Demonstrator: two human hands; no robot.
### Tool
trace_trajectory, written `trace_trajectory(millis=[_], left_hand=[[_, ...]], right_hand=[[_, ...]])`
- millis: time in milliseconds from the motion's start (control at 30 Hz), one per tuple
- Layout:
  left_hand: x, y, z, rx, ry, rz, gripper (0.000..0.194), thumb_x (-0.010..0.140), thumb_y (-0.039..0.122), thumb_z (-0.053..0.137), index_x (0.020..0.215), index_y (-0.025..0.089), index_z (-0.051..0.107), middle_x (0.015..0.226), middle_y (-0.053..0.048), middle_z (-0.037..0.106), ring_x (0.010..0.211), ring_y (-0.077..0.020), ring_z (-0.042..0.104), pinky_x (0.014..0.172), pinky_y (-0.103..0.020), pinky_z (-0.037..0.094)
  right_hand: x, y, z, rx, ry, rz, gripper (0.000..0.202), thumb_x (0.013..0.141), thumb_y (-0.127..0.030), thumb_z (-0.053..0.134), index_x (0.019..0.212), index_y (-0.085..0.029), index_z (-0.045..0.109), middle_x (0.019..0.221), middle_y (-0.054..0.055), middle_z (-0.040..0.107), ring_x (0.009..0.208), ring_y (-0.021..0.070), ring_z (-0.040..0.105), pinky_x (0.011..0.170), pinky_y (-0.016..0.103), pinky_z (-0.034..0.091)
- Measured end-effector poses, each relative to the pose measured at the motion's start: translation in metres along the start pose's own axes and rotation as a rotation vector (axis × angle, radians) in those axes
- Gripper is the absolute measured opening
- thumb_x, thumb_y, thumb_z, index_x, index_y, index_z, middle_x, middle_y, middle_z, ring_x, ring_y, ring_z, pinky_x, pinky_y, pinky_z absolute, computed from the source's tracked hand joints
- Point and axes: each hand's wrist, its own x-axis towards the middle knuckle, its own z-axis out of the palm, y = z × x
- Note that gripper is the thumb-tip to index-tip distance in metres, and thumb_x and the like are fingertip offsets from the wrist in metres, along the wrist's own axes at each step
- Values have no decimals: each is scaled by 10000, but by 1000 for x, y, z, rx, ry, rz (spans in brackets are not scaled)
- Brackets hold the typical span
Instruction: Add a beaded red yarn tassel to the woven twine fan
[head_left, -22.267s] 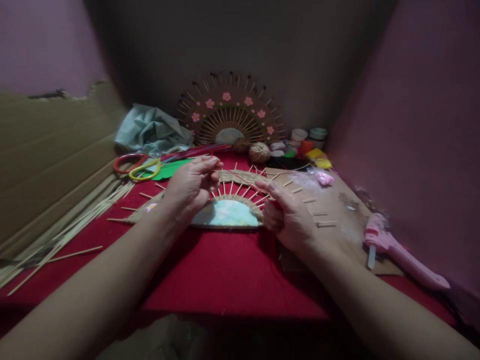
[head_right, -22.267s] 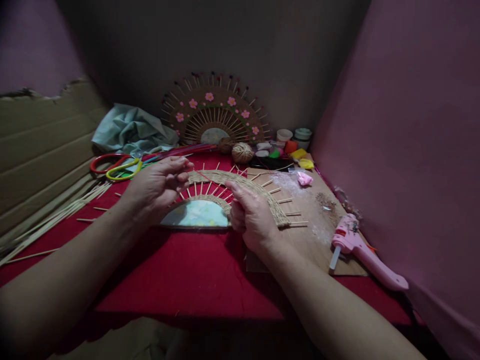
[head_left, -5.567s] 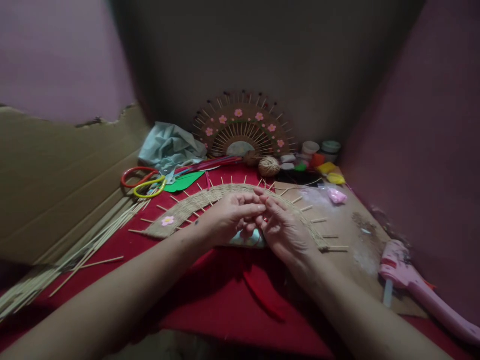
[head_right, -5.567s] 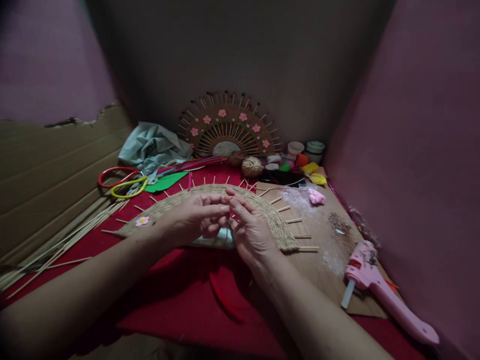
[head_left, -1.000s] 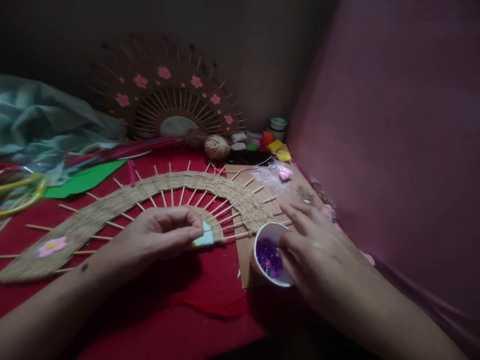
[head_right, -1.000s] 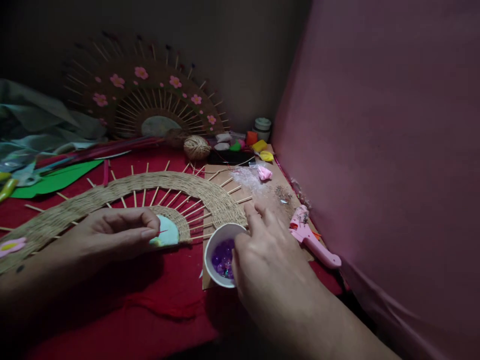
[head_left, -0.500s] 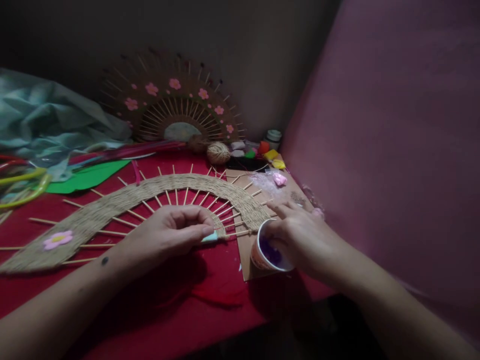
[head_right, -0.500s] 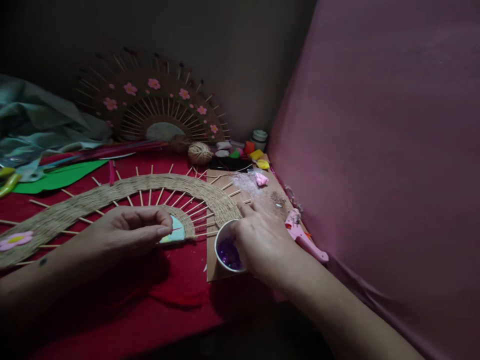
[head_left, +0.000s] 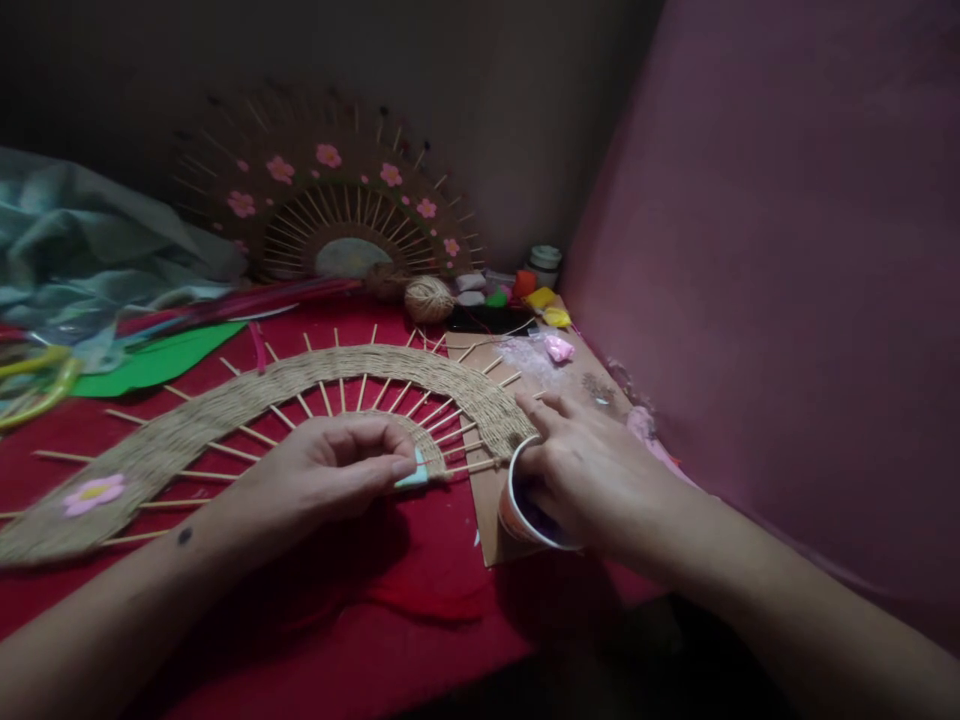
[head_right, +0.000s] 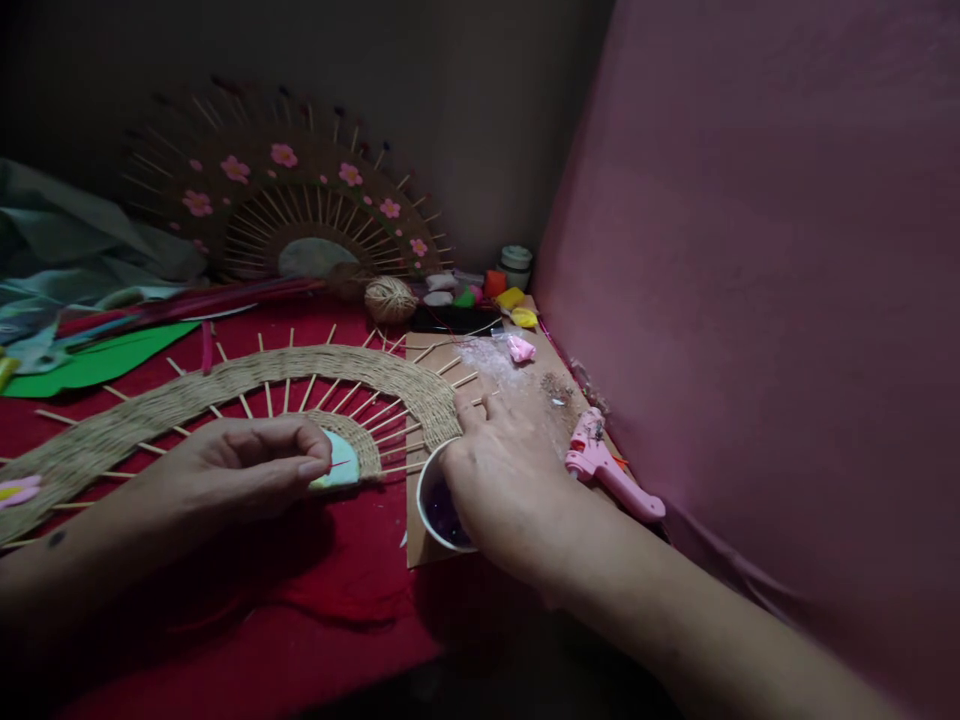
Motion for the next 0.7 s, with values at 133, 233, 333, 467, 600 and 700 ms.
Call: trace_trajectory(millis=[133, 233, 333, 467, 600, 700], left_hand=[[-1, 3, 2, 6, 7, -15, 277, 791, 442, 652, 769, 169, 610, 716, -7, 575, 577, -82, 454, 508, -182, 330], [-1, 3, 4, -21, 39, -46, 271, 770, 437, 667, 762, 172, 608, 736, -25, 603, 592, -99, 495, 513, -193, 354], [-1, 4, 5, -55, 77, -85, 278, 738, 441, 691, 744, 176, 606, 738, -34, 621, 591, -113, 525, 507, -203, 372], [-4, 4, 4, -70, 114, -94, 260, 751, 438, 685, 742, 189, 609, 691, -13, 617, 549, -95, 508, 484, -189, 354], [-4, 3, 3, -55, 80, -79, 231, 768, 413, 683, 721, 197, 618, 634, 15, 585, 509, -74, 461, 460, -176, 328], [-3, 3, 3, -23, 91, -38, 217, 783, 395, 674, 704, 199, 627, 636, 20, 574, 527, -72, 463, 473, -170, 346]], right_hand=[[3, 1, 3, 23, 45, -75, 96, 733, -104, 664, 679, -150, 729, 1264, 153, 582, 1033, 283, 555, 891, 434, 455], [1, 4, 6, 78, 73, -118, 95, 726, -112, 673, 641, -140, 706, 1265, 170, 586, 1087, 314, 544, 902, 458, 463], [-8, 15, 6, 180, 137, -150, 87, 759, -114, 634, 712, -155, 694, 1356, 152, 532, 1196, 323, 500, 943, 486, 450], [-33, 30, -1, 410, 305, -100, 71, 798, -167, 603, 805, -205, 662, 1389, 87, 513, 1244, 272, 502, 966, 432, 468], [-65, 27, -4, 816, 512, 51, 78, 797, -183, 635, 838, -249, 647, 1041, 54, 700, 966, 224, 670, 768, 304, 573], [-84, 19, 6, 1093, 508, 15, 186, 752, -127, 694, 856, -277, 655, 811, 8, 709, 741, 179, 691, 617, 229, 571]])
